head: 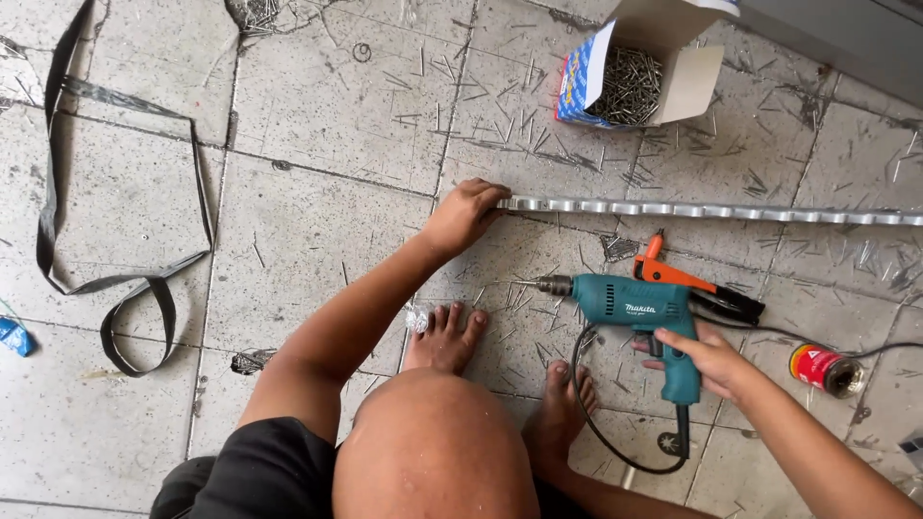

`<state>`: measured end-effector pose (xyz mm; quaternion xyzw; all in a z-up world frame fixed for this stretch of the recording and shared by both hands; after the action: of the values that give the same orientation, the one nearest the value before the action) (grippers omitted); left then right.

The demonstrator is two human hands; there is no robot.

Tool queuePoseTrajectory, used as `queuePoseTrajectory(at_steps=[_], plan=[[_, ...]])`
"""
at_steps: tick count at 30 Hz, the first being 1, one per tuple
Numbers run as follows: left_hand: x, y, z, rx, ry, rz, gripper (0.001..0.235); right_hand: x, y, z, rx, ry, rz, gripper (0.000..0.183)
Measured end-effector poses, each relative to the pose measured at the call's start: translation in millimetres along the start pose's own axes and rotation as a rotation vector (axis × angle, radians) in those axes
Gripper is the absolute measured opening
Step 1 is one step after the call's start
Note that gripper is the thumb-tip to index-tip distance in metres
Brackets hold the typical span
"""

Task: The person is drilling holes into a metal strip and using a hand riveter to fasten components together while sitting on the floor.

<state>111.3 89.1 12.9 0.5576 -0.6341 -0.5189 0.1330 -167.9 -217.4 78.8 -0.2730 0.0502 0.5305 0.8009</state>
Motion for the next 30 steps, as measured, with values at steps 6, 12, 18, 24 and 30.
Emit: queuePoseTrajectory(at_steps=[6, 12, 18, 24, 30], plan=[[-5, 8, 0, 0.060, 0.026, -0.241, 0.023, 21, -120, 71, -0.628, -0.043, 0.625, 0.057], [-4, 9, 3, 0.056, 0.091, -0.305, 0.018, 59, -193, 164, -1.101, 0.261, 0.983, 0.062], [-9, 10, 0, 0.060, 0.085, -0.324, 0.017, 101, -199, 170, -1.368, 0.023, 0.910, 0.079], [-8, 8, -1, 0.035, 0.038, -0.350, 0.022, 112, -201, 176, -1.441, 0.029, 0.909, 0.076], [-8, 11, -1, 0.051, 0.054, -0.347, 0.018, 114, -201, 179, -1.478, 0.037, 0.942, 0.075]])
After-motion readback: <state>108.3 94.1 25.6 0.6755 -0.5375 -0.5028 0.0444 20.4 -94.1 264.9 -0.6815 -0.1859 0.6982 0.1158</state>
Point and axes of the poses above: each hand's wrist, its own z-axis away from the middle knuckle, its own x-axis out of the palm, y = z × x, the point moved 7 cm from there along -z, towards the middle knuckle, and after that the axes turned 12 degrees about y, right-handed, at the moved point
